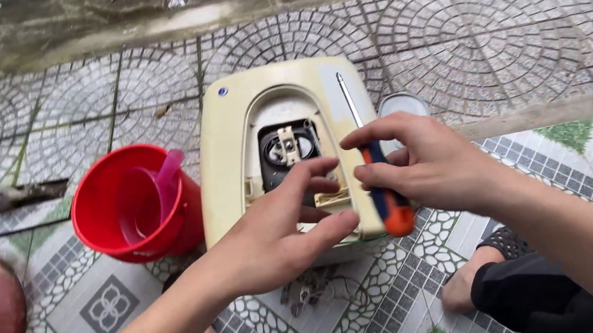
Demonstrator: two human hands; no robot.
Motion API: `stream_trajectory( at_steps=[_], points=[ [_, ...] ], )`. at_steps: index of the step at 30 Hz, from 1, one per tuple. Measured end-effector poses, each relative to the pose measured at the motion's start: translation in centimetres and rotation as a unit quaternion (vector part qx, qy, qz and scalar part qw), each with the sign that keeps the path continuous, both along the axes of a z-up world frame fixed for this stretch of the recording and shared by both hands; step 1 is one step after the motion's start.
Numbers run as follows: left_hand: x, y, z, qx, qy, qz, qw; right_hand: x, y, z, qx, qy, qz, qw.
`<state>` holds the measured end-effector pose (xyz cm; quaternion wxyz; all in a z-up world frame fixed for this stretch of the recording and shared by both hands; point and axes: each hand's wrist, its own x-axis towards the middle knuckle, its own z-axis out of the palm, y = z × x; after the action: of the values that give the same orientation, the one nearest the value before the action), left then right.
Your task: The person is repairing a beige appliance, likely a water heater, placed on a tiled floor. They use a screwdriver to remove screws and detach a component with wires, then use a wrench to tighten a fitting inside the unit.
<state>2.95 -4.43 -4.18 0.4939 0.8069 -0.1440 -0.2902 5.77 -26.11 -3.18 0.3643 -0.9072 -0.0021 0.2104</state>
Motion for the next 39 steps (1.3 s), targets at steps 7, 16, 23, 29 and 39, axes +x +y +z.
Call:
stream_trajectory(
  at_steps=[7, 16, 23, 29, 39],
  points=[
    [0.3, 0.5, 1.2, -0.005, 0.133, 0.094, 0.987, -1.8, 2.5, -1.2, 0.294, 0.044, 0.053, 0.953],
    [1.1, 0.8, 0.6, 0.058, -0.020, 0.037, 0.997, -0.8, 2.6, -1.3, 0.194, 0.058, -0.084, 0.976],
    [1.0, 0.8, -0.1, 0.022, -0.087, -0.097, 0.991, -0.8, -1.0, -2.0, -0.112, -0.114, 0.069, 0.985],
    [2.0, 0.3, 1.2, -0.023, -0.082, -0.123, 0.989, -0.6, -5.1, -2.4, -0.285, -0.148, 0.031, 0.946],
    [8.1, 3.0, -2.1, 0.354, -0.143, -0.082, 0.921, -2.0, -17.2, 1.9, -0.068, -0.338, -0.130, 0.930]
  ],
)
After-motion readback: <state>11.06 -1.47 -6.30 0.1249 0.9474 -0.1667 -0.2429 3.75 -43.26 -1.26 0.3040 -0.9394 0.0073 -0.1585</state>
